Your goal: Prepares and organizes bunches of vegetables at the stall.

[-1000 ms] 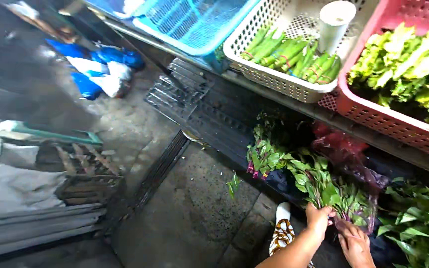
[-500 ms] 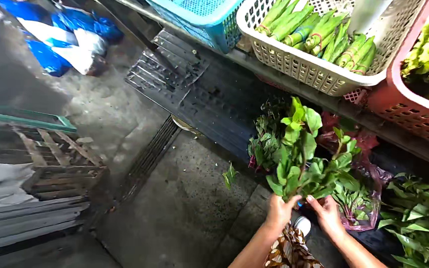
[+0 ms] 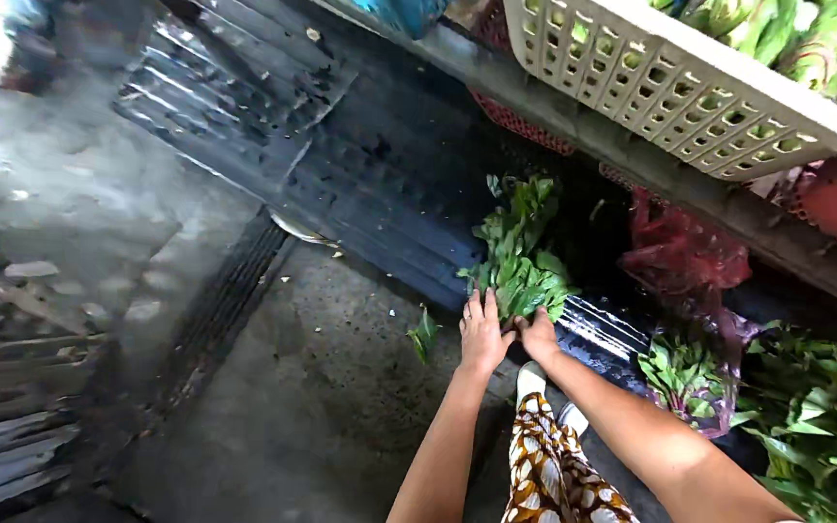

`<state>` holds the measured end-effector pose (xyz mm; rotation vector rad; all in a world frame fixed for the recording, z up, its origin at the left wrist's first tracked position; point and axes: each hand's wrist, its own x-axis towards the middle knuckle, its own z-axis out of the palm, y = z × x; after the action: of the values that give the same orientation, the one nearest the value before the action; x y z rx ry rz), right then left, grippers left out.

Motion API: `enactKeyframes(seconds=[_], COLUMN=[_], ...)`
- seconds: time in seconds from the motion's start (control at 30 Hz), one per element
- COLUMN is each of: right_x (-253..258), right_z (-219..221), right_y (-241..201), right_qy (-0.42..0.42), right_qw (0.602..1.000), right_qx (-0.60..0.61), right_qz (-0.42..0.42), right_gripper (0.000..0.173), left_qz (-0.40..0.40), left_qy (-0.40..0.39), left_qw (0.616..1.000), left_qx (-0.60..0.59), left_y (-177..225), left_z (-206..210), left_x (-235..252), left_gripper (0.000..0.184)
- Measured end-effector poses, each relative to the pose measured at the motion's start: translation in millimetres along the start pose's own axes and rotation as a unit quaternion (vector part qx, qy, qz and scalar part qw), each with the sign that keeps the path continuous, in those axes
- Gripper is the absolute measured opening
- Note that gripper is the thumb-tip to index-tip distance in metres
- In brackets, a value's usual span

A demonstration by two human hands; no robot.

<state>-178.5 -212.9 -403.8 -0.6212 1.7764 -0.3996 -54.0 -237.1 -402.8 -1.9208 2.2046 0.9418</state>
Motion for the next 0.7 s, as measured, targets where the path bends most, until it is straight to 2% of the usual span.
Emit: enactKeyframes(seconds=[0.07, 0.17, 0.23, 0.27, 0.33, 0.4, 0.5, 0.57, 0.6, 0.7], right_x=[-2, -2, -12, -21, -43, -65, -91, -101, -103, -98], right_z=[-1, -17, -36, -50, -82, -117, -155, -164, -164, -163], right_y=[1, 8, 24, 37, 78, 132, 214, 250, 263, 276], right_qy=[-0.009, -0.037, -0.035, -0.010, 0.093, 0.217, 0.317, 0.301, 0.280, 0.204], right_qw=[0.999, 0.997, 0.995, 0.994, 0.987, 0.972, 0.937, 0.922, 0.920, 0.929], right_qx=[0.029, 0.049, 0.039, 0.031, 0.008, -0.035, -0.123, -0.180, -0.205, -0.237], right_qz=[-0.020, -0.043, -0.085, -0.108, -0.130, -0.088, 0.080, 0.162, 0.183, 0.196], right_gripper=[0.057, 0.046, 0.041, 0.040, 0.038, 0.040, 0.058, 0.071, 0.071, 0.072], left_qz=[0.018, 0.019, 0.009, 0.011, 0.016, 0.009, -0.022, -0.043, -0.054, -0.074], left_qy=[0.020, 0.062, 0.055, 0.054, 0.058, 0.070, 0.096, 0.109, 0.110, 0.099], left_qw=[1.000, 0.998, 0.998, 0.998, 0.998, 0.997, 0.995, 0.993, 0.992, 0.992], left_qx=[0.006, 0.010, -0.002, -0.007, -0.007, -0.002, -0.013, -0.021, -0.027, -0.036], left_y=[1, -1, -5, -8, -10, -7, -2, 3, 7, 16], left_z=[12, 26, 30, 31, 30, 26, 22, 23, 25, 34], left_x=[2, 12, 15, 15, 12, 6, -9, -25, -36, -78], left_gripper=[0.103, 0.095, 0.098, 0.100, 0.106, 0.114, 0.120, 0.117, 0.114, 0.105])
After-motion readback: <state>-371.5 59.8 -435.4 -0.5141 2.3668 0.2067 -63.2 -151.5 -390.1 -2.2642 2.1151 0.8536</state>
